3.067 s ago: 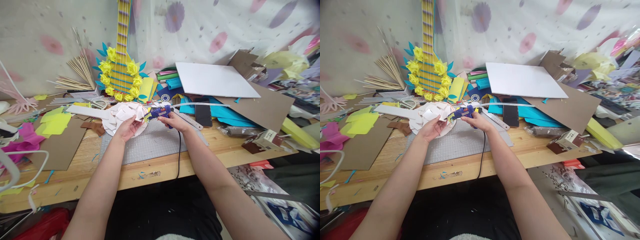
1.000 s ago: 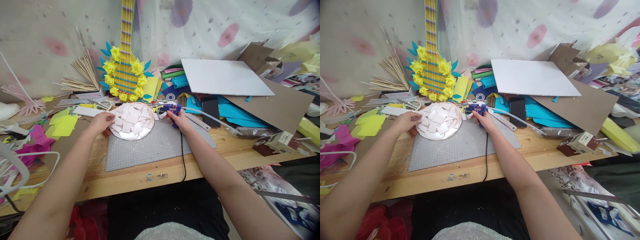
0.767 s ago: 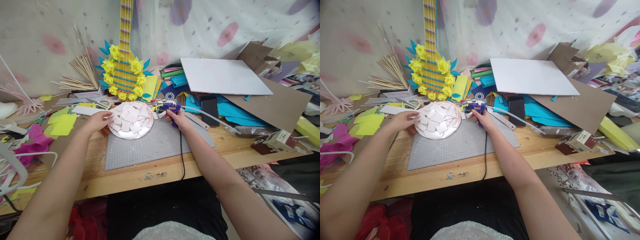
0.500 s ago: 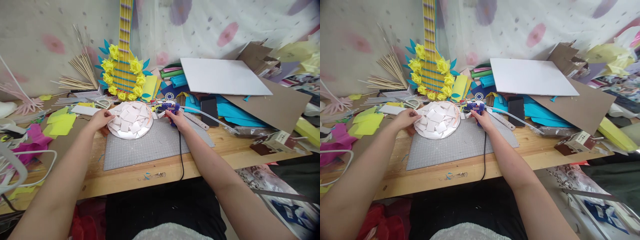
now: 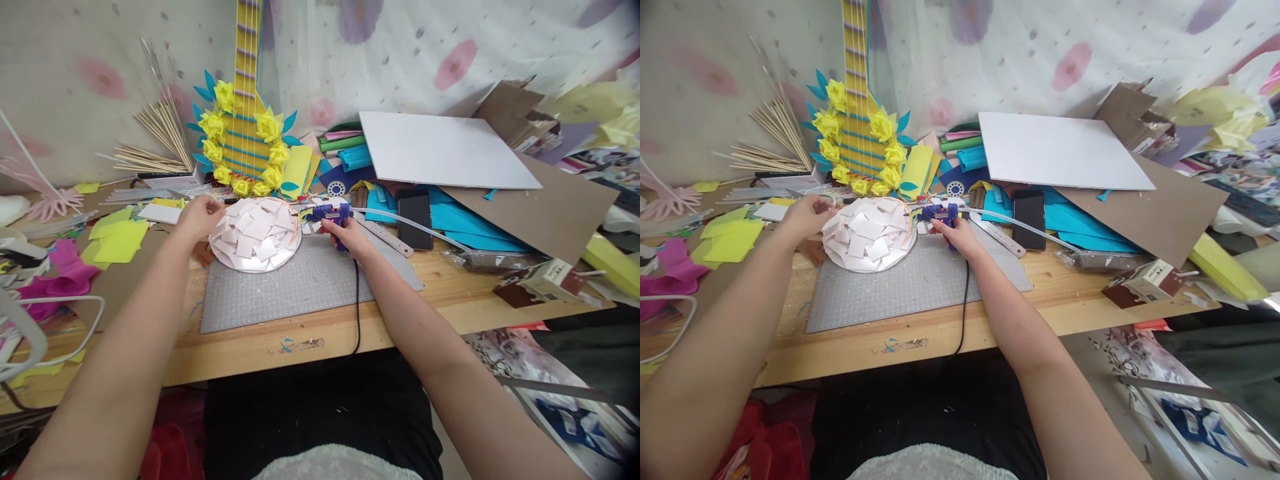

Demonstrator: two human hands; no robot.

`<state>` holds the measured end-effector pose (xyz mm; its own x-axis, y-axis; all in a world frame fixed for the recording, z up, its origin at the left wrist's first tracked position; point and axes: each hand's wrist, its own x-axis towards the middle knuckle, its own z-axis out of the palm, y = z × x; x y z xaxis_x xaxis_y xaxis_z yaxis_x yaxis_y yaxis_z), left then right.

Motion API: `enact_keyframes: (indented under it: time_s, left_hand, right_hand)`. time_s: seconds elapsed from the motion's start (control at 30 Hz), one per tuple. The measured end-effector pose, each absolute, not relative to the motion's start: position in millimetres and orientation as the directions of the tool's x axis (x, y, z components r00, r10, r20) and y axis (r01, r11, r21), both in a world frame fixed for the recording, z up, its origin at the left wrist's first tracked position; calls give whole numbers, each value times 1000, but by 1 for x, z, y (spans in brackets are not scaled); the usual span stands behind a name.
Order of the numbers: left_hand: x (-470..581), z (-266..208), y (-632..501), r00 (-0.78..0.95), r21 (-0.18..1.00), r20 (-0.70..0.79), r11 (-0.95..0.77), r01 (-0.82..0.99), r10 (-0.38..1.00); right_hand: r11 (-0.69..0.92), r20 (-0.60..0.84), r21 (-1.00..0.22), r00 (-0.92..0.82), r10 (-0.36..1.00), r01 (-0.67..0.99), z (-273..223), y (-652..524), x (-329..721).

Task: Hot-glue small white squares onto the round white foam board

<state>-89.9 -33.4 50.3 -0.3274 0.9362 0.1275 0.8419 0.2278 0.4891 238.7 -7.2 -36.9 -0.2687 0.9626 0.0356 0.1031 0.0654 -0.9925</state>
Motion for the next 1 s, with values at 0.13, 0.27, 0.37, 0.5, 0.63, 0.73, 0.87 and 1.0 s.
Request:
enact_keyframes:
  time_s: [0.13,0.27,0.37,0.5,0.63,0.73,0.87,1.0]
  left_hand:
    - [-16,77,-11,-252,658,401,-86,748,881]
    - [92,84,6,181,753,384,-420,507,906]
    - [154,84,7,505,618,165,-488,616,847]
    - [178,90,6,615,491,-140,-485,724,776]
    - [168,100,10,582,614,-193,-366,699,790]
    - [161,103,13,575,720,-135,-319,616,807]
    - [153,102,17,603,765,-84,-336,550,793]
    - [147,94,21,648,771,-55,-380,511,760]
  right_hand:
    - [59,27,-994,-308,951,96,-28,-14,238]
    - [69,18,-988,-346,938,137,-24,-18,238]
    - [77,11,-980,-338,941,182,-22,-19,239]
    - [69,-12,-975,-360,933,212,-20,-21,243]
    - [38,-48,-978,-398,916,206,-18,-20,245]
    - [48,-20,-987,-413,911,155,-16,-20,245]
    - [54,-15,-988,-445,895,142,-12,-22,245]
    - [45,-29,-987,-453,891,153,-8,-26,245]
